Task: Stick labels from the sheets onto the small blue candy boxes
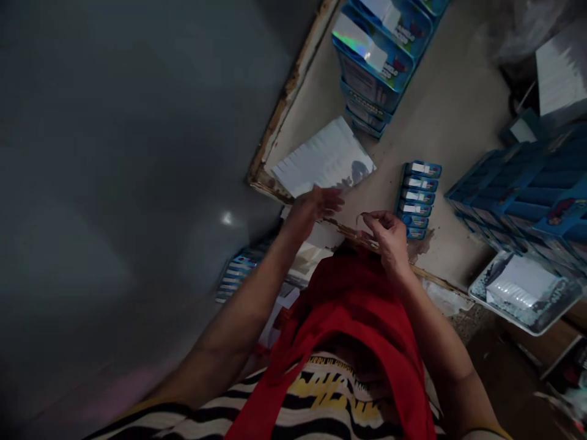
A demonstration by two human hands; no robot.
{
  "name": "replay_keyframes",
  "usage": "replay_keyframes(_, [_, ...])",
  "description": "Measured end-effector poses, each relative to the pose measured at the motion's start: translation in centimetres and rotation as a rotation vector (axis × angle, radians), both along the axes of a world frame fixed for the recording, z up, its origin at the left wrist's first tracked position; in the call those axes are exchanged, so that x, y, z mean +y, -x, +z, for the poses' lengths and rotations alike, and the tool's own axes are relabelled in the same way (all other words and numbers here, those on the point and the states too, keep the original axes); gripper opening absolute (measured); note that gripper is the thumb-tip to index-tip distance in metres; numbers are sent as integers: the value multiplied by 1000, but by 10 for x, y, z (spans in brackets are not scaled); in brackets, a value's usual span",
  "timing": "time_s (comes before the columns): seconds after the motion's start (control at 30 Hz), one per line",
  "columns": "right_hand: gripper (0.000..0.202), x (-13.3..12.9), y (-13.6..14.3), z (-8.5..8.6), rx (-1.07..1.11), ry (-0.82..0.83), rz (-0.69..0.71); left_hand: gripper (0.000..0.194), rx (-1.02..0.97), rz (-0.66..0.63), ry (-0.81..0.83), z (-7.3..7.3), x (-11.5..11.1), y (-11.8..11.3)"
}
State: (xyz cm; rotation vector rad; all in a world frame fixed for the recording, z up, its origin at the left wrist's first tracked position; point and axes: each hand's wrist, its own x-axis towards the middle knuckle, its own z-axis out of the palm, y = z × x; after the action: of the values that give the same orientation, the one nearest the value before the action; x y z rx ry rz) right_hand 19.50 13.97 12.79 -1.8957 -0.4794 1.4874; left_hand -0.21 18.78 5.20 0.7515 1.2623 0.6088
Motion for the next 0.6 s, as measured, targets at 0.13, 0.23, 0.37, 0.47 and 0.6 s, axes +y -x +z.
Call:
replay_keyframes(0.13, [33,-19,-14,-4,-348,-67,138,65,-251,-12,152,17,-25,-39])
replay_keyframes(0.23, [33,-29,-24,-9,-467,-119,193,73,-330,-82,266,29,-34,-62])
replay_keyframes(0.37, [32,-40,-33,-17,-566,-136,186,64,-421,-77,457,37,-37,-81])
replay_keyframes(0.47, [35,-49,-35,-22,-668,-98,258,49,-432,-63,547,36,-41,-90])
replay_keyframes(0.6, [31,-60,-37,-17,-841,5,458,44,-361,-126,540,25,-46,-98])
